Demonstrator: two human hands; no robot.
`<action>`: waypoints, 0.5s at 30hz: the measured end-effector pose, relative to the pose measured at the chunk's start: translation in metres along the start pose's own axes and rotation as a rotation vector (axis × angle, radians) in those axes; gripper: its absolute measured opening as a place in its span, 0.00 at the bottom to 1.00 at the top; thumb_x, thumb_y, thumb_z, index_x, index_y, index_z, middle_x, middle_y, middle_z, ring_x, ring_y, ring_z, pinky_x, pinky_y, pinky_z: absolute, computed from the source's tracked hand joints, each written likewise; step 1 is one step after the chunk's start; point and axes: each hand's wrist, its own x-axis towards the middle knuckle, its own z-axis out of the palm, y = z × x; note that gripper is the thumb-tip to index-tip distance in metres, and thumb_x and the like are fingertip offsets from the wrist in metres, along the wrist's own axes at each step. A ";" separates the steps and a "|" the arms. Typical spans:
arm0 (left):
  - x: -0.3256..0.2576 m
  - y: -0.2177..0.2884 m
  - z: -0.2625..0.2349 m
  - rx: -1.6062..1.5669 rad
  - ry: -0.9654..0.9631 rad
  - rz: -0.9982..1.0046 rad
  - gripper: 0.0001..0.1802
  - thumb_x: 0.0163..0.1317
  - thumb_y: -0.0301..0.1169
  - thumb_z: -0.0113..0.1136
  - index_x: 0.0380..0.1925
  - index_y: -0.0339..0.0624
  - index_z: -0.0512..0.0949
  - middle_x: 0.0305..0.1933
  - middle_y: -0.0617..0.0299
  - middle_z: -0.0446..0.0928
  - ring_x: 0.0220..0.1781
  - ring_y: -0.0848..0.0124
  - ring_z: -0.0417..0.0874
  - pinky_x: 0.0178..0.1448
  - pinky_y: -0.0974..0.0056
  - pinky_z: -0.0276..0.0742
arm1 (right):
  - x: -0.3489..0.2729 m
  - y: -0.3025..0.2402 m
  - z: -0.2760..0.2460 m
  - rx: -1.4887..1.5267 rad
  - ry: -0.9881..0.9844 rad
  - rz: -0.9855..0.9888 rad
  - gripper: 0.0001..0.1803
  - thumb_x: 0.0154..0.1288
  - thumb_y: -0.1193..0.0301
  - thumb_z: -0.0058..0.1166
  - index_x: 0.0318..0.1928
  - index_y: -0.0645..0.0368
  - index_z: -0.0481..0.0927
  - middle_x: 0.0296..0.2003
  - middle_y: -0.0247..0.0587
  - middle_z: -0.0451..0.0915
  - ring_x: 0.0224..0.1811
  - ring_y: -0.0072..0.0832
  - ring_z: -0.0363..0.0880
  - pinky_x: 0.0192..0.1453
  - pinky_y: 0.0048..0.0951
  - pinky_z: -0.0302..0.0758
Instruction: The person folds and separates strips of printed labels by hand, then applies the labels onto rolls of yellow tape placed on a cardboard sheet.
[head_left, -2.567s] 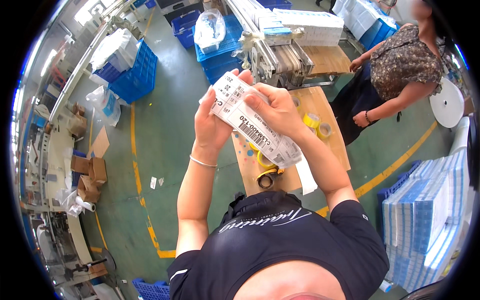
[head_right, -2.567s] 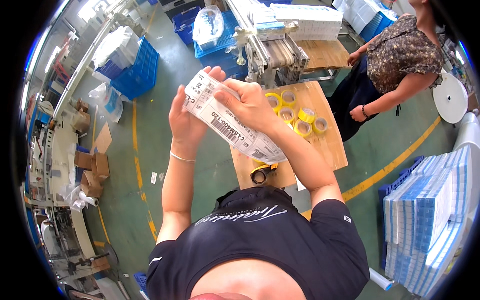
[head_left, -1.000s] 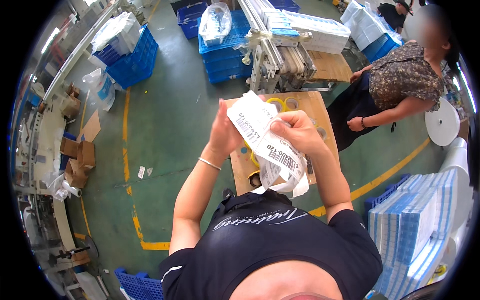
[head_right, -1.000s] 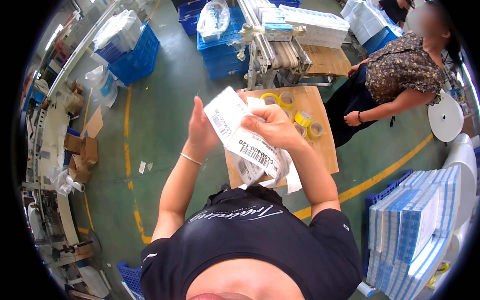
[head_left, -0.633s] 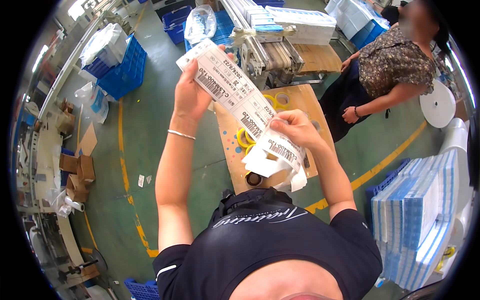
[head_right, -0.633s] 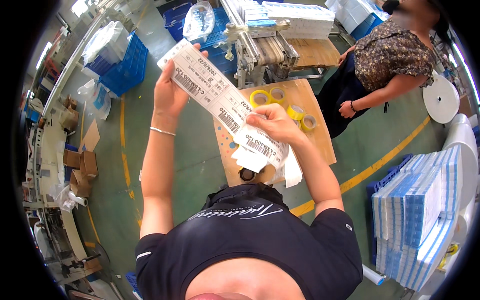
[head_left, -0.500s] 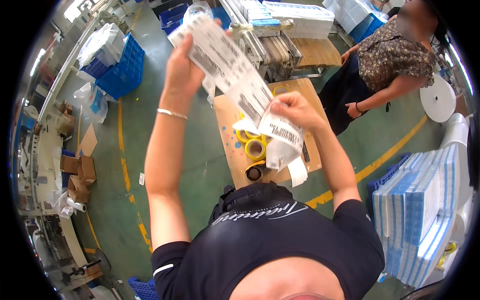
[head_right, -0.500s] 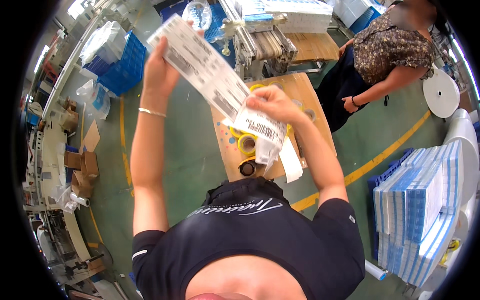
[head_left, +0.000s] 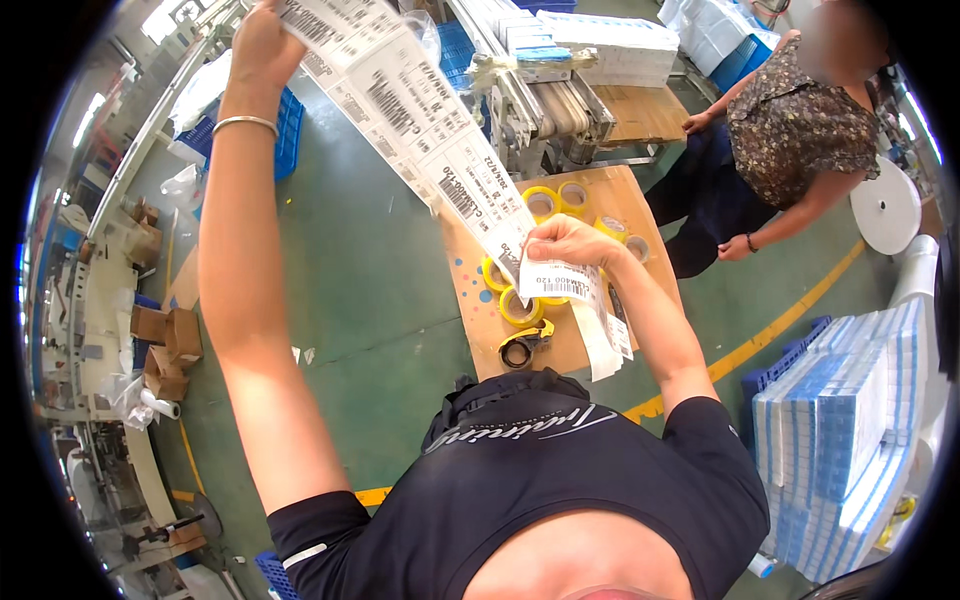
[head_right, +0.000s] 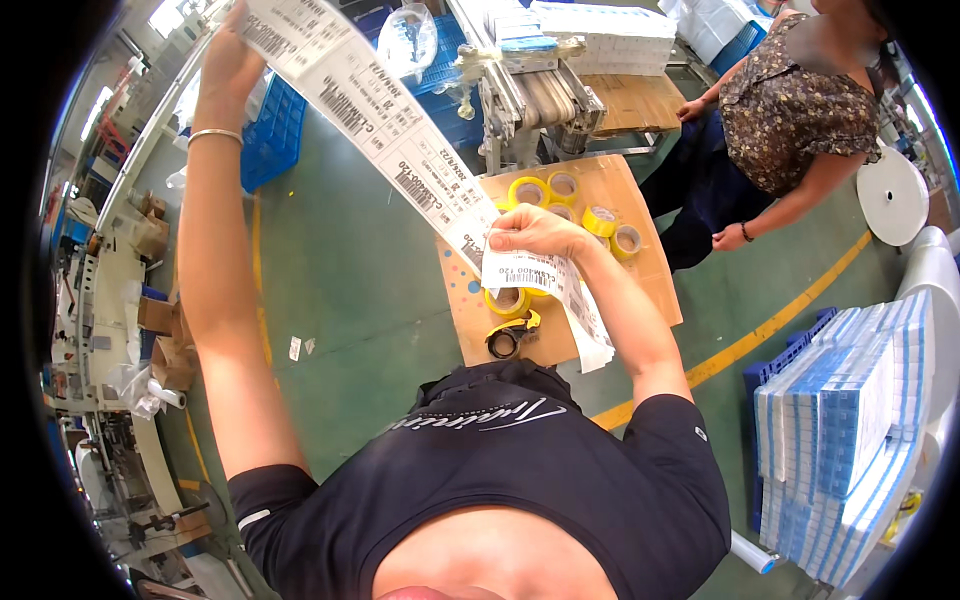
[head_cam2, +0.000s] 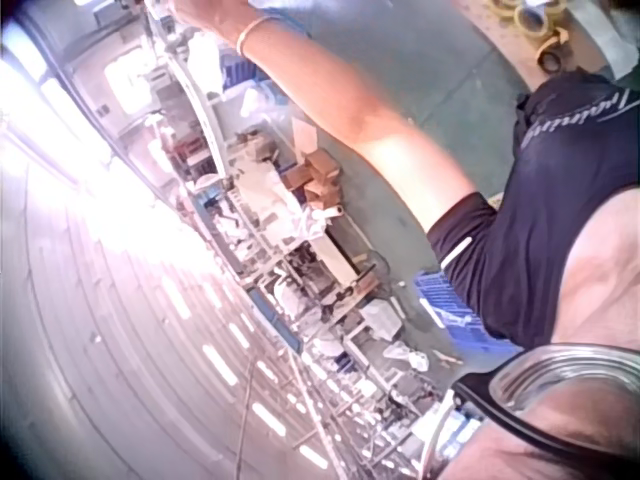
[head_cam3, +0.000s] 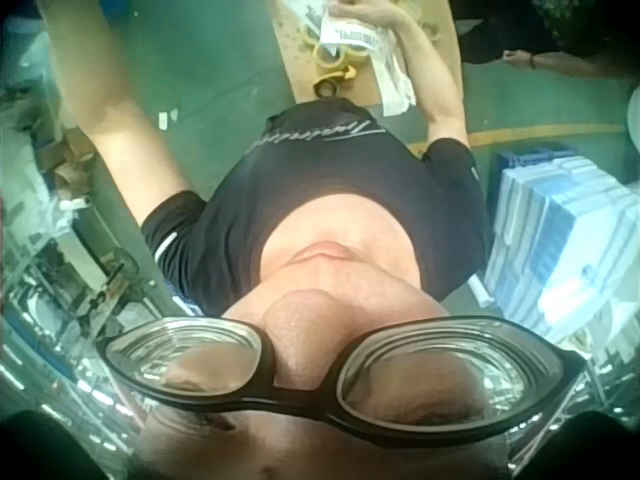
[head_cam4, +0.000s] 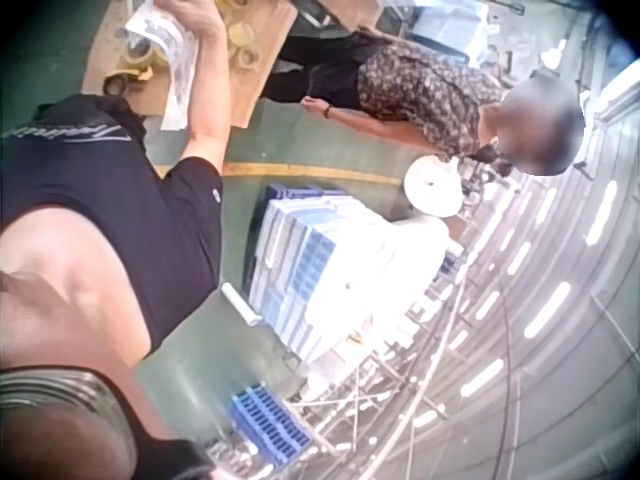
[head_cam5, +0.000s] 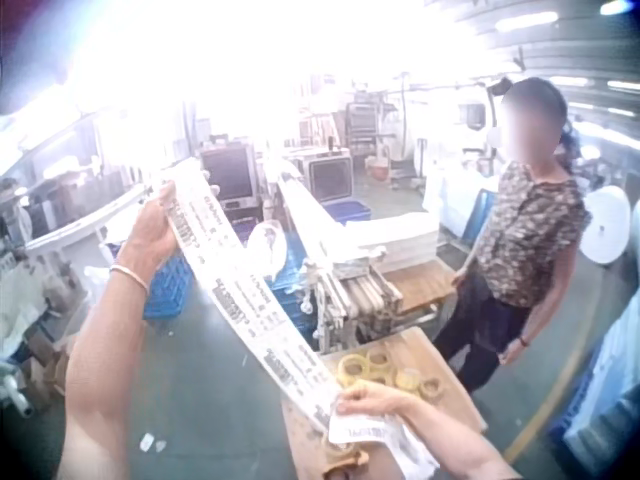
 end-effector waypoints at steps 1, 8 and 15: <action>0.007 0.007 -0.021 0.017 -0.150 -0.052 0.22 0.73 0.35 0.37 0.57 0.28 0.68 0.53 0.44 0.77 0.55 0.53 0.79 0.63 0.51 0.74 | 0.003 0.002 0.000 0.037 0.026 -0.013 0.13 0.65 0.64 0.60 0.42 0.61 0.84 0.31 0.26 0.82 0.30 0.10 0.76 0.32 0.17 0.73; 0.033 0.017 -0.092 0.200 0.119 0.054 0.25 0.73 0.32 0.30 0.62 0.20 0.58 0.64 0.38 0.66 0.66 0.45 0.68 0.72 0.47 0.62 | 0.010 0.005 -0.027 0.047 0.063 0.011 0.14 0.66 0.63 0.59 0.42 0.62 0.84 0.30 0.26 0.82 0.29 0.10 0.75 0.33 0.17 0.72; 0.010 0.011 -0.071 0.090 0.085 -0.053 0.27 0.69 0.31 0.35 0.62 0.20 0.57 0.65 0.39 0.65 0.67 0.46 0.66 0.73 0.46 0.61 | -0.016 -0.010 -0.083 -0.001 0.448 0.103 0.16 0.68 0.61 0.56 0.41 0.64 0.83 0.32 0.33 0.83 0.32 0.16 0.79 0.37 0.19 0.76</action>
